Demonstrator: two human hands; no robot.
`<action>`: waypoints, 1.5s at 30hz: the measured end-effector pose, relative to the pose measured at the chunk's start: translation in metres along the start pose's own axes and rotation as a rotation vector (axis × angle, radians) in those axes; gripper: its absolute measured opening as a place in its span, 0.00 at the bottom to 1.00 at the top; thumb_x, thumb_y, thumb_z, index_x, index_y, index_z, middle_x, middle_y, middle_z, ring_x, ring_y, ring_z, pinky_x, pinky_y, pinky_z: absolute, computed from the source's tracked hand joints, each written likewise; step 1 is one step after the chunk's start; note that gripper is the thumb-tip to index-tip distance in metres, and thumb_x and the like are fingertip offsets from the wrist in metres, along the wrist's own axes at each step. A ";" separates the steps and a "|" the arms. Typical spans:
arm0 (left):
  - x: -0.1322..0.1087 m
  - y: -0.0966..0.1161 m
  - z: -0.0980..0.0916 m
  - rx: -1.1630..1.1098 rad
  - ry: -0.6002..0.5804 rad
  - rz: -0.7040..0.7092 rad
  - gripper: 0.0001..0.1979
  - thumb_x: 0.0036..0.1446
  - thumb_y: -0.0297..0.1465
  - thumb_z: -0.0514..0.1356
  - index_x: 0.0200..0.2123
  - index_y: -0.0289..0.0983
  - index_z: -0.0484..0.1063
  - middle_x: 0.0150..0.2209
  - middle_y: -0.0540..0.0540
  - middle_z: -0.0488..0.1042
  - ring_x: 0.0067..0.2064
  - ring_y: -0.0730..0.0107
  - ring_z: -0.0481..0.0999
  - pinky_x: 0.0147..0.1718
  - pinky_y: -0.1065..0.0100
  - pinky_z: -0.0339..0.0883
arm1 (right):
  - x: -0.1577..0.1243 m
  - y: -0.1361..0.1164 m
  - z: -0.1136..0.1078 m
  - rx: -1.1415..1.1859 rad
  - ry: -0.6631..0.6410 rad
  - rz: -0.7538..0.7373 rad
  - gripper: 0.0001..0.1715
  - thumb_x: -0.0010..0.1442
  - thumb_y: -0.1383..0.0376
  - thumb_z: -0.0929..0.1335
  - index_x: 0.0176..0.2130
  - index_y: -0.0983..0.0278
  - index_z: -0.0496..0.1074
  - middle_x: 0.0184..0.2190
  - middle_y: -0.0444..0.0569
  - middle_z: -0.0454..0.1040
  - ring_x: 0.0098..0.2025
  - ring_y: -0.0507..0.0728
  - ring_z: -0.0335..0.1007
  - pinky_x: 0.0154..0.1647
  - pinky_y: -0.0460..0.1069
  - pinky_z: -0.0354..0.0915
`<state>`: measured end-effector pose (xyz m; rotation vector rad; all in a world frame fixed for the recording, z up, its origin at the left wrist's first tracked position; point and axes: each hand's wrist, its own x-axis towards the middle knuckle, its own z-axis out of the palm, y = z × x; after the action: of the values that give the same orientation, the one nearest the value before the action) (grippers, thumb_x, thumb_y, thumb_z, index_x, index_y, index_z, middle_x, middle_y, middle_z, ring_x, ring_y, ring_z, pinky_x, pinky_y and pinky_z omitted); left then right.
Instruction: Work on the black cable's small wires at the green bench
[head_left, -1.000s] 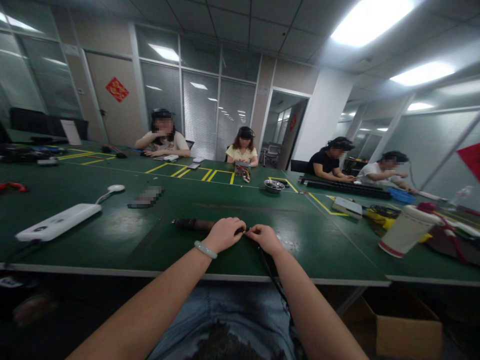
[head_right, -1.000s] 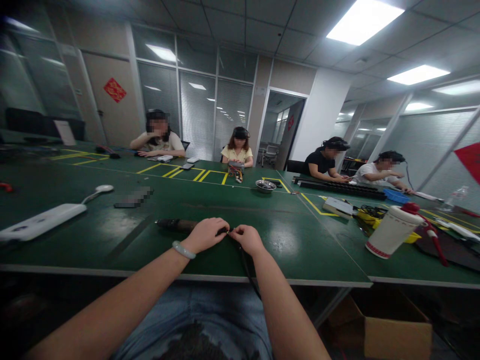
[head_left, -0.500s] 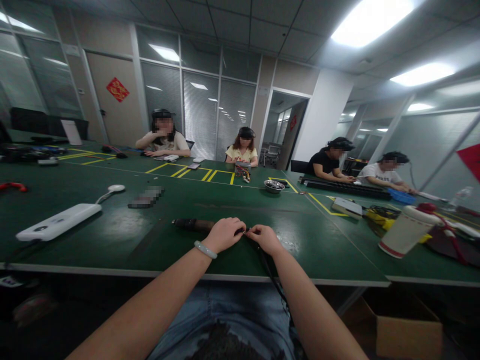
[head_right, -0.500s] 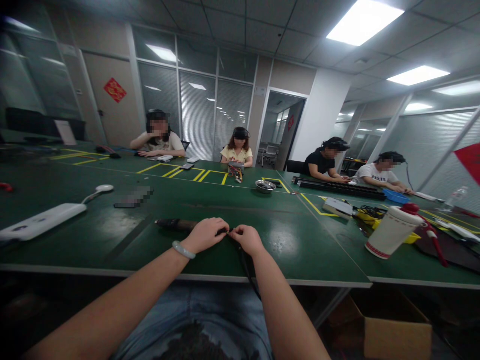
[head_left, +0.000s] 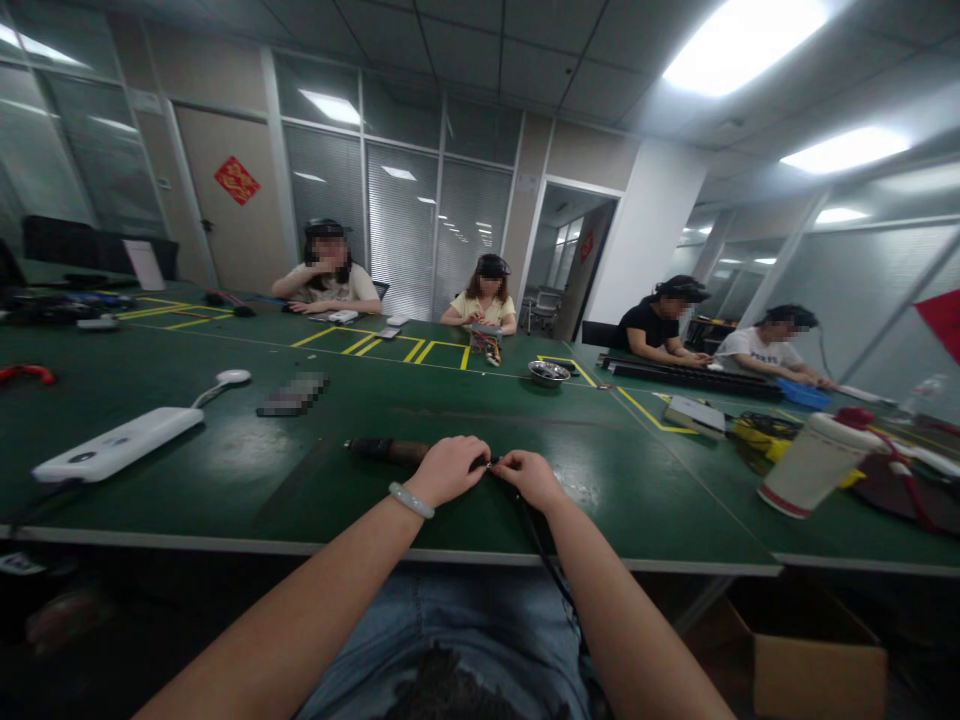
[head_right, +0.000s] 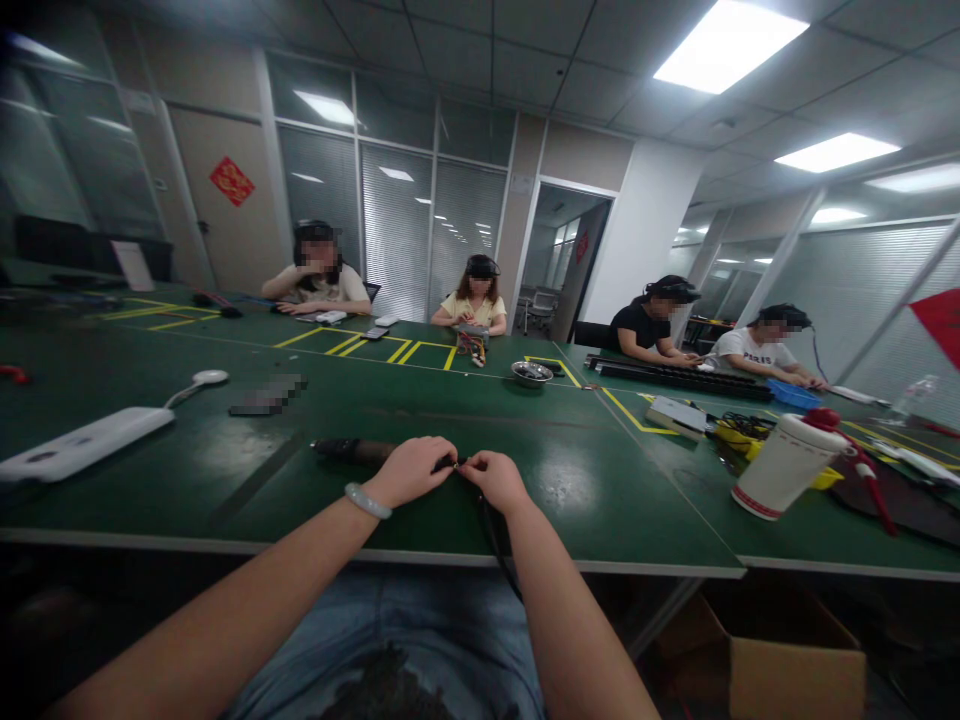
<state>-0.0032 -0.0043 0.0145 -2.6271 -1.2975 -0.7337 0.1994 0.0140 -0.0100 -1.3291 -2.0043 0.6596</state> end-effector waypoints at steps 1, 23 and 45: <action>0.000 0.000 0.000 0.001 0.002 -0.001 0.06 0.58 0.33 0.57 0.39 0.41 0.71 0.39 0.48 0.74 0.41 0.66 0.72 0.40 0.66 0.62 | 0.000 0.000 0.000 0.000 0.002 -0.003 0.16 0.54 0.53 0.69 0.32 0.63 0.77 0.31 0.46 0.78 0.32 0.53 0.70 0.32 0.46 0.60; -0.001 0.001 -0.001 0.013 -0.011 -0.029 0.07 0.58 0.33 0.57 0.41 0.41 0.69 0.39 0.48 0.73 0.41 0.65 0.72 0.40 0.65 0.63 | -0.001 -0.001 0.000 0.010 0.001 0.024 0.16 0.55 0.54 0.69 0.33 0.64 0.77 0.30 0.46 0.77 0.31 0.53 0.70 0.30 0.46 0.60; -0.001 0.001 -0.002 0.003 -0.019 -0.005 0.07 0.59 0.34 0.56 0.40 0.42 0.72 0.39 0.47 0.74 0.42 0.66 0.72 0.43 0.65 0.63 | 0.002 0.003 0.002 0.005 0.003 0.010 0.15 0.55 0.54 0.69 0.32 0.63 0.77 0.31 0.46 0.78 0.33 0.54 0.72 0.36 0.47 0.63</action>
<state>-0.0032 -0.0060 0.0158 -2.6358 -1.3099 -0.7080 0.1995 0.0165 -0.0127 -1.3374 -1.9930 0.6668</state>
